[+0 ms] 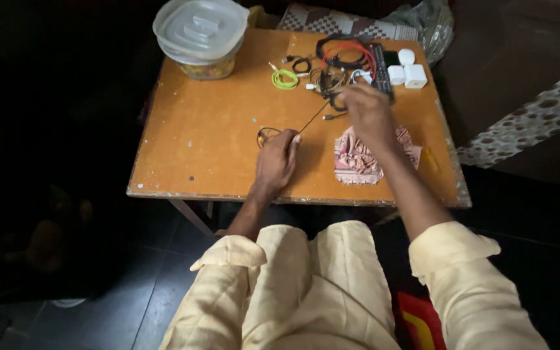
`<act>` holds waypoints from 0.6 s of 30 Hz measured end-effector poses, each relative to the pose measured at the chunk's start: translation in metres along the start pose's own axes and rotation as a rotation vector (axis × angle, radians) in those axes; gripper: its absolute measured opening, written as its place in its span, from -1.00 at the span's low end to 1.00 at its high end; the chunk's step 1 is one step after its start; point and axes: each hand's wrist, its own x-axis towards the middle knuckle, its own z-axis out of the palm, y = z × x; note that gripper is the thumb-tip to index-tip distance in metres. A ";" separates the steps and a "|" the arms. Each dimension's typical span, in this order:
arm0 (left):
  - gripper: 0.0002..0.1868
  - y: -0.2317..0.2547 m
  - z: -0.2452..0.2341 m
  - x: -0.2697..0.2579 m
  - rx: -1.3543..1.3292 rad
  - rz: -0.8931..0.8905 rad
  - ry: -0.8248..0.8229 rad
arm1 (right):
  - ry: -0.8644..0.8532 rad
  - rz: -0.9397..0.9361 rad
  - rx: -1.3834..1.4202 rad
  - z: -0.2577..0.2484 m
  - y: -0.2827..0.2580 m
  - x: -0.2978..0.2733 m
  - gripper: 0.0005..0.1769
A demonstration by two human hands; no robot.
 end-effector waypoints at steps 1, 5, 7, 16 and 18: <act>-0.81 0.002 -0.002 0.003 -0.008 0.029 0.016 | 0.083 -0.050 0.023 -0.008 -0.002 0.008 -0.80; -0.85 0.004 -0.004 -0.001 -0.005 0.094 0.112 | 0.249 0.013 0.203 -0.027 -0.005 0.021 -0.79; -0.85 0.001 -0.001 -0.003 0.008 0.054 0.131 | 0.278 0.163 0.326 -0.031 0.001 0.026 -0.80; -0.85 -0.024 0.006 -0.002 0.040 -0.018 0.209 | -0.052 0.310 -0.023 -0.028 0.019 0.011 -0.56; -0.86 -0.029 0.007 -0.002 0.059 -0.009 0.241 | -0.105 0.147 -0.064 -0.021 -0.004 -0.002 -0.47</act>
